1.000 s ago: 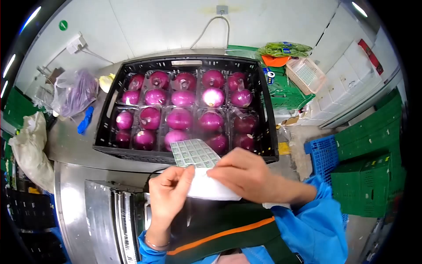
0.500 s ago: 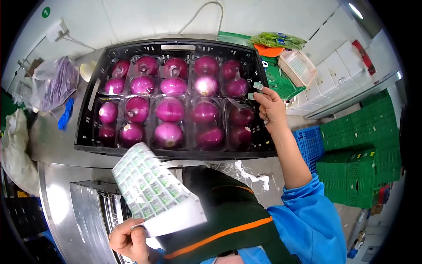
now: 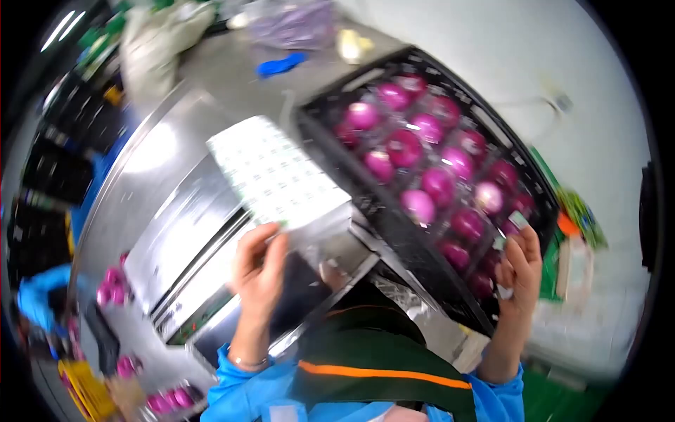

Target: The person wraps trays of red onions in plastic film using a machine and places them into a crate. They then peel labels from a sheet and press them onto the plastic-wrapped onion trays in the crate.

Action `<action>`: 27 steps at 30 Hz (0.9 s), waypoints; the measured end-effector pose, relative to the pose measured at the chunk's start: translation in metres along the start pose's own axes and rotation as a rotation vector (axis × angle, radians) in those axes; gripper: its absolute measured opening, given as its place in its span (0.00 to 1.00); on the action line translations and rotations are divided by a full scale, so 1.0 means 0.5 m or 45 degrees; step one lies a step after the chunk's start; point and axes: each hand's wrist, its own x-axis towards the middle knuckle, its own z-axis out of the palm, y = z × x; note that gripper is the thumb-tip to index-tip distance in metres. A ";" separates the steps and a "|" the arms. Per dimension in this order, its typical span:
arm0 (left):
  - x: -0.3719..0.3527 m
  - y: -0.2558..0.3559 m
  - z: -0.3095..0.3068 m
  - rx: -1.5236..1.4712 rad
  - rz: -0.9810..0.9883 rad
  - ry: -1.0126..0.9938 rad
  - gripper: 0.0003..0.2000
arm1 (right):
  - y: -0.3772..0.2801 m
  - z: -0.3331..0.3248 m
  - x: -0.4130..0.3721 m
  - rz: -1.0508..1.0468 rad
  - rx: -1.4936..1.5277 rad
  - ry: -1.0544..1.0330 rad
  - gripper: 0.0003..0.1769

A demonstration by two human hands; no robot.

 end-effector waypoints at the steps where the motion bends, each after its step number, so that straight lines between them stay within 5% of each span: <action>1: -0.012 -0.031 -0.005 0.040 -0.018 0.083 0.11 | -0.008 0.023 0.004 0.017 -0.026 -0.113 0.19; 3: -0.037 -0.061 -0.029 0.167 -0.101 0.091 0.11 | -0.022 0.093 0.007 0.075 -0.164 -0.369 0.21; 11: -0.083 -0.005 -0.045 -0.395 -0.321 0.169 0.26 | 0.044 0.416 -0.051 0.218 -0.528 -1.216 0.23; 19: -0.142 0.048 -0.078 -0.605 -0.321 0.526 0.26 | 0.146 0.438 -0.138 0.139 -0.533 -1.495 0.22; 27: -0.227 0.048 -0.098 -0.679 0.177 0.664 0.30 | 0.227 0.439 -0.235 -0.048 -0.328 -1.453 0.23</action>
